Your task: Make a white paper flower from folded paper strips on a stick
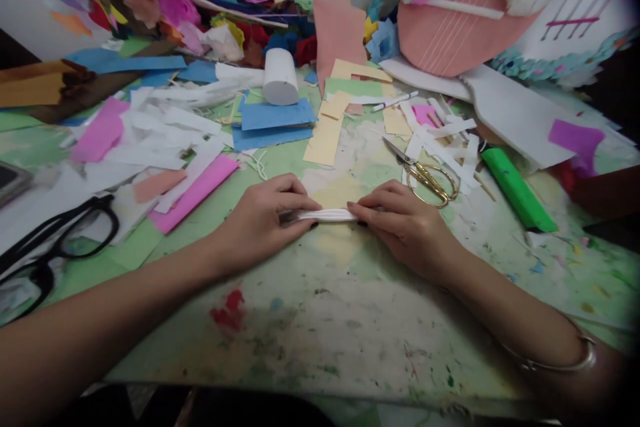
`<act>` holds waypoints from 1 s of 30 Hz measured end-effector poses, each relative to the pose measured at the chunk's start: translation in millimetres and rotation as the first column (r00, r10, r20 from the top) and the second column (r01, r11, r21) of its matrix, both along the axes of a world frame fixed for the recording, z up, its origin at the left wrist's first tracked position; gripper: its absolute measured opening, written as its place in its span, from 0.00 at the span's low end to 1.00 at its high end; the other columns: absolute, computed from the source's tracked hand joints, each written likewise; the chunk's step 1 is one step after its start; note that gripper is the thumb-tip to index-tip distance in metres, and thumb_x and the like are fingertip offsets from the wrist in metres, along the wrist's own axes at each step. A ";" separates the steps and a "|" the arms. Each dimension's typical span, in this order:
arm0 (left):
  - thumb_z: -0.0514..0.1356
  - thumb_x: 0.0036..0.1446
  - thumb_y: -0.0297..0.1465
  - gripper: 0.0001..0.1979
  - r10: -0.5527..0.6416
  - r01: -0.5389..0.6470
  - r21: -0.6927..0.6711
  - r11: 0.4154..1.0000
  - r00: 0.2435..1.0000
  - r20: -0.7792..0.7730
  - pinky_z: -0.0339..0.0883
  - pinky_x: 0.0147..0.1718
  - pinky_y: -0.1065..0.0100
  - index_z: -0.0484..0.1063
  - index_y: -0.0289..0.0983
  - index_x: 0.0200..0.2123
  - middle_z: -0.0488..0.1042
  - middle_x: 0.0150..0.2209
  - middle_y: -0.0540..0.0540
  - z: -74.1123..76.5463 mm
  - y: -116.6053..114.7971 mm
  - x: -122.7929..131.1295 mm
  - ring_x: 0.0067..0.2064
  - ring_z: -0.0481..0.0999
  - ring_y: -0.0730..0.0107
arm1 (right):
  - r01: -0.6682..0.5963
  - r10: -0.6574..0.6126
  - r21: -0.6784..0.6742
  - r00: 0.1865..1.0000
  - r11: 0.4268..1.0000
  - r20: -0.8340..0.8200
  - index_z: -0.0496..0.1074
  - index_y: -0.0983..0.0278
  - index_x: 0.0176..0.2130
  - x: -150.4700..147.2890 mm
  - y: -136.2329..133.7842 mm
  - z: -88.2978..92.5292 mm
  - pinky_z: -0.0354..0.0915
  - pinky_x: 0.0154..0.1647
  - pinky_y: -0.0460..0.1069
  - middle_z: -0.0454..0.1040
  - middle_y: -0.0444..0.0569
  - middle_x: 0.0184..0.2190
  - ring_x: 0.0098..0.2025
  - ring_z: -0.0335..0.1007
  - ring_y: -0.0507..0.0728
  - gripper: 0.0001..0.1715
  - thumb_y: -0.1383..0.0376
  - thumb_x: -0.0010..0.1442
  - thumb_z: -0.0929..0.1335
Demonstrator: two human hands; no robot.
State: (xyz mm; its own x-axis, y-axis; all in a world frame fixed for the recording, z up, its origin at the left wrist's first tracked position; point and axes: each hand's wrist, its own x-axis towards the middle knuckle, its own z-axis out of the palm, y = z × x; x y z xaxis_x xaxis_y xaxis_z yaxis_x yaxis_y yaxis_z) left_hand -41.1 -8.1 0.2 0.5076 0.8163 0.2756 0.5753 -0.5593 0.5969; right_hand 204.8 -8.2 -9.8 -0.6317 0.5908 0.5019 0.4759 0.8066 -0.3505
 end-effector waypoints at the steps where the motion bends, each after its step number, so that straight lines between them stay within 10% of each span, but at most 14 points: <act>1: 0.61 0.57 0.32 0.08 0.011 -0.010 -0.013 1.000 1.000 0.024 0.66 0.29 0.72 0.79 0.38 0.39 0.73 0.33 0.47 0.0 1.5 -1.2 0.33 0.72 0.73 | 0.006 -0.006 0.012 1.000 1.000 0.006 0.76 0.62 0.46 0.0 0.5 -0.7 0.67 0.38 0.52 0.76 0.52 0.36 0.37 0.64 0.56 0.16 0.71 0.65 0.62; 10: 0.63 0.55 0.32 0.07 0.030 -0.031 0.071 0.997 1.000 0.008 0.66 0.29 0.72 0.80 0.37 0.35 0.76 0.31 0.47 2.6 2.2 -3.8 0.30 0.73 0.74 | 0.093 -0.098 0.094 0.994 0.991 0.045 0.78 0.63 0.44 1.8 1.1 -4.0 0.65 0.36 0.51 0.75 0.52 0.33 0.35 0.63 0.56 0.13 0.68 0.64 0.65; 30: 0.59 0.55 0.28 0.09 -0.080 0.083 0.057 0.995 0.996 -0.045 0.61 0.26 0.74 0.76 0.35 0.38 0.69 0.28 0.49 1.0 6.5 1.7 0.26 0.66 0.77 | 0.133 -0.136 -0.212 0.991 0.968 0.003 0.77 0.65 0.42 10.0 3.6 1.1 0.61 0.31 0.46 0.74 0.48 0.34 0.28 0.66 0.50 0.10 0.65 0.59 0.70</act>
